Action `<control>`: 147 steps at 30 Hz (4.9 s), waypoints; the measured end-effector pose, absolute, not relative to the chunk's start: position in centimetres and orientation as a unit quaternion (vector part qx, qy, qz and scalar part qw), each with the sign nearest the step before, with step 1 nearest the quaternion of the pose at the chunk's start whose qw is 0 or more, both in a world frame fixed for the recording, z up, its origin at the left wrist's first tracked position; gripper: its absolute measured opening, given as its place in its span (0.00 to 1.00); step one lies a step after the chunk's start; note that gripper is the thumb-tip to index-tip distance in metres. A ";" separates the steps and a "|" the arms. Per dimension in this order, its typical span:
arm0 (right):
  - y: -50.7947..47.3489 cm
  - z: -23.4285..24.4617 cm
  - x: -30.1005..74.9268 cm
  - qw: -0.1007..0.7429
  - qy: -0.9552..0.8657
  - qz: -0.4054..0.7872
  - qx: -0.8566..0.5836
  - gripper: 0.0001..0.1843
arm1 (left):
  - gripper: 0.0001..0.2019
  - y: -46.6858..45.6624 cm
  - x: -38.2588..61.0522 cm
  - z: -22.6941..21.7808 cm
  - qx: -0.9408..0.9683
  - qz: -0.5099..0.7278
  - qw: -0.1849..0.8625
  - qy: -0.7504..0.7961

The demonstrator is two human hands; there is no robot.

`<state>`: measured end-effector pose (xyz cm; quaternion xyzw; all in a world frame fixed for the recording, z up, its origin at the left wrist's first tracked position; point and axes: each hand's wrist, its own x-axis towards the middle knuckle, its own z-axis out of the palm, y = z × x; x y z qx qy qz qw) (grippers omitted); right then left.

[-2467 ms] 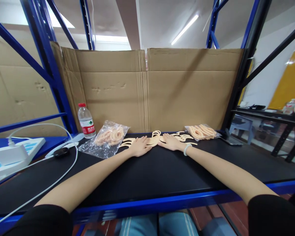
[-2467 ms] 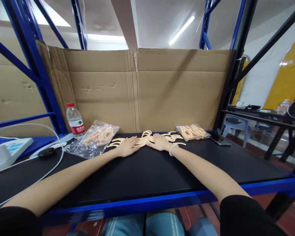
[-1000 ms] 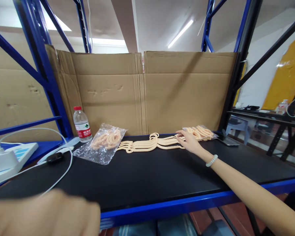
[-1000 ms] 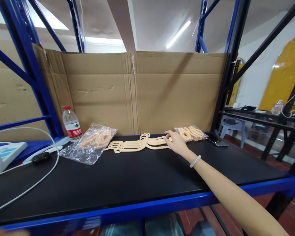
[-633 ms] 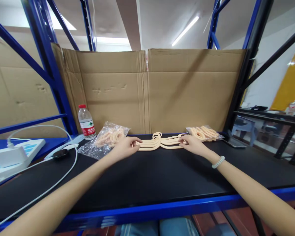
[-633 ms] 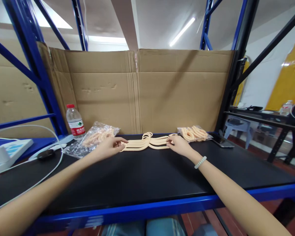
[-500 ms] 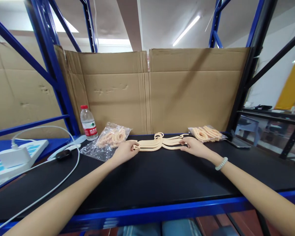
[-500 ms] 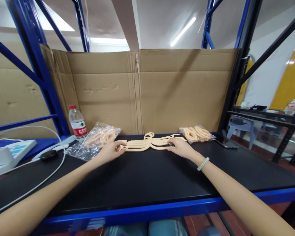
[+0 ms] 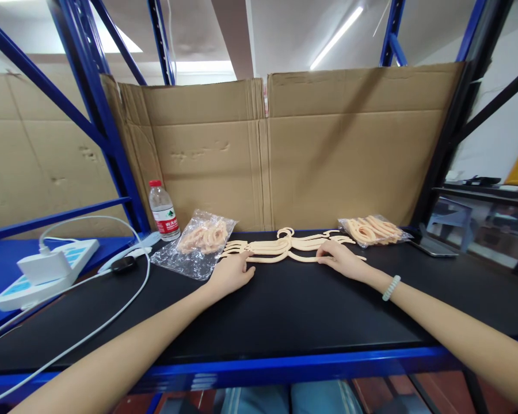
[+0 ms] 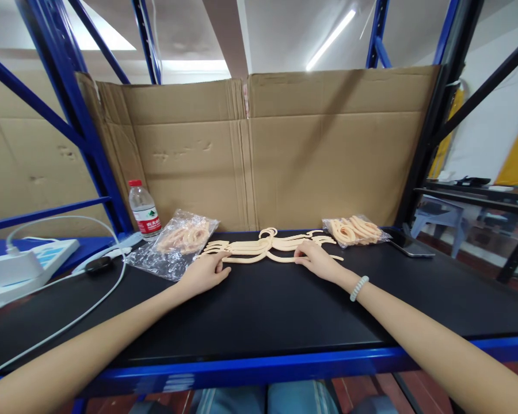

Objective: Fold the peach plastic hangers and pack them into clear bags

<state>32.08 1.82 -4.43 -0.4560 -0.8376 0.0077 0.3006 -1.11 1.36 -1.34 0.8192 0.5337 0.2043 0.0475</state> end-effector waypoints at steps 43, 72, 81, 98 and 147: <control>-1.4 -1.1 31.0 0.284 -0.736 -0.280 -0.547 0.13 | 0.14 0.5 0.4 -0.7 0.666 0.490 0.401 0.394; -0.2 -1.4 31.0 0.574 -0.590 0.489 -0.290 0.23 | 0.24 0.5 0.1 -0.3 0.548 0.563 0.493 0.373; -1.9 -1.9 26.6 0.549 -0.633 0.436 -0.328 0.23 | 0.23 -0.9 2.1 -0.5 0.570 0.540 0.518 0.340; -3.8 -2.6 23.0 0.506 -0.695 0.360 -0.361 0.39 | 0.17 -2.1 3.7 -0.9 0.610 0.530 0.512 0.289; -4.1 -2.8 24.7 0.294 -0.897 0.055 -0.326 0.12 | 0.29 -1.4 1.2 -1.3 0.946 0.205 0.125 0.219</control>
